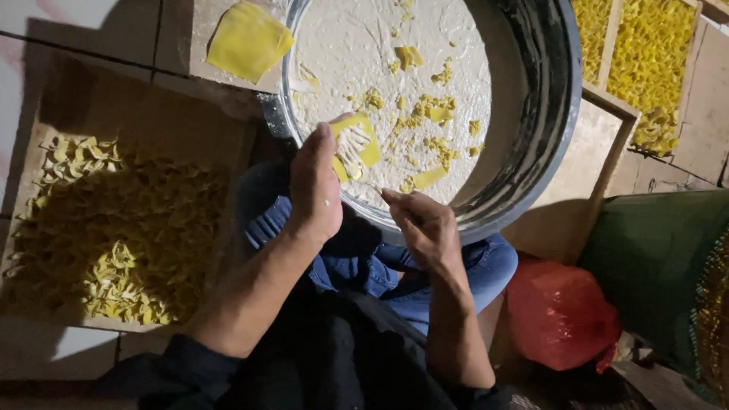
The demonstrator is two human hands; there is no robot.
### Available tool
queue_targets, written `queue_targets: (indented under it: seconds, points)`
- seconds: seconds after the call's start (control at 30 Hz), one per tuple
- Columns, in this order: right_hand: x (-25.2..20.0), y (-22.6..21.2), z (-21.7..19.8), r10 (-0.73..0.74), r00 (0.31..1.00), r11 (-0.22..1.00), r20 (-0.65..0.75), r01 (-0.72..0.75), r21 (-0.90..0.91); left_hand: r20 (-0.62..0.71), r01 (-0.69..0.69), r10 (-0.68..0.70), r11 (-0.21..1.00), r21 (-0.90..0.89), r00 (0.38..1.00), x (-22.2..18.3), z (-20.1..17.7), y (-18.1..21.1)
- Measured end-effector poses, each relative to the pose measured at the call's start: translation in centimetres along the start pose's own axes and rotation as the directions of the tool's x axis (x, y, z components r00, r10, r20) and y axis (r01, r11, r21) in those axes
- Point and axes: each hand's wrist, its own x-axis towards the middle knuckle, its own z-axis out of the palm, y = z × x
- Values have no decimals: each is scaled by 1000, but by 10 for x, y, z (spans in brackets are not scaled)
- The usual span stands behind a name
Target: The person scoops filling from a large metal bowl using a fork, places it onto square yellow wrappers, folds them into dumplings, and places the finished pieces into a cardboard box. The process is repeated continuously.
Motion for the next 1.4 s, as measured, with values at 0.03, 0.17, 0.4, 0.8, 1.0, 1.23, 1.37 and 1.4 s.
queue_targets:
  seconds: [0.03, 0.17, 0.4, 0.8, 1.0, 1.23, 1.37, 1.4]
  points:
    - [-3, 2, -5, -1, 1000, 1000, 1, 1, -2, 0, 0, 0, 1000, -2, 1000, 2, 0, -3]
    - [-6, 0, -19, -4, 1000, 989, 19, 7, -147, -91, 62, -62, 998, -2, 994, 9, -13, -5]
    - [0, 1, -19, -298, 953, 879, -56, 251, -406, -19, 154, -155, 985, -73, 988, 24, -37, -55]
    - [-10, -28, -7, -185, 982, 923, -33, 163, -348, -62, 121, -118, 991, 48, 991, 14, -23, -24]
    - [-10, -23, -19, -95, 995, 942, -2, 89, -323, -117, 93, -107, 989, -117, 987, 22, -29, -52]
    - [-15, -22, -29, -86, 996, 936, -2, 80, -343, -122, 178, -186, 981, -77, 975, 17, -17, -8]
    - [-18, -23, -19, -69, 997, 968, -22, 62, -244, -139, 66, -63, 998, 17, 988, 16, -30, -28]
    - [-16, -22, -14, -76, 997, 978, -14, 71, -196, -120, 41, -27, 993, 113, 992, 18, -33, -37]
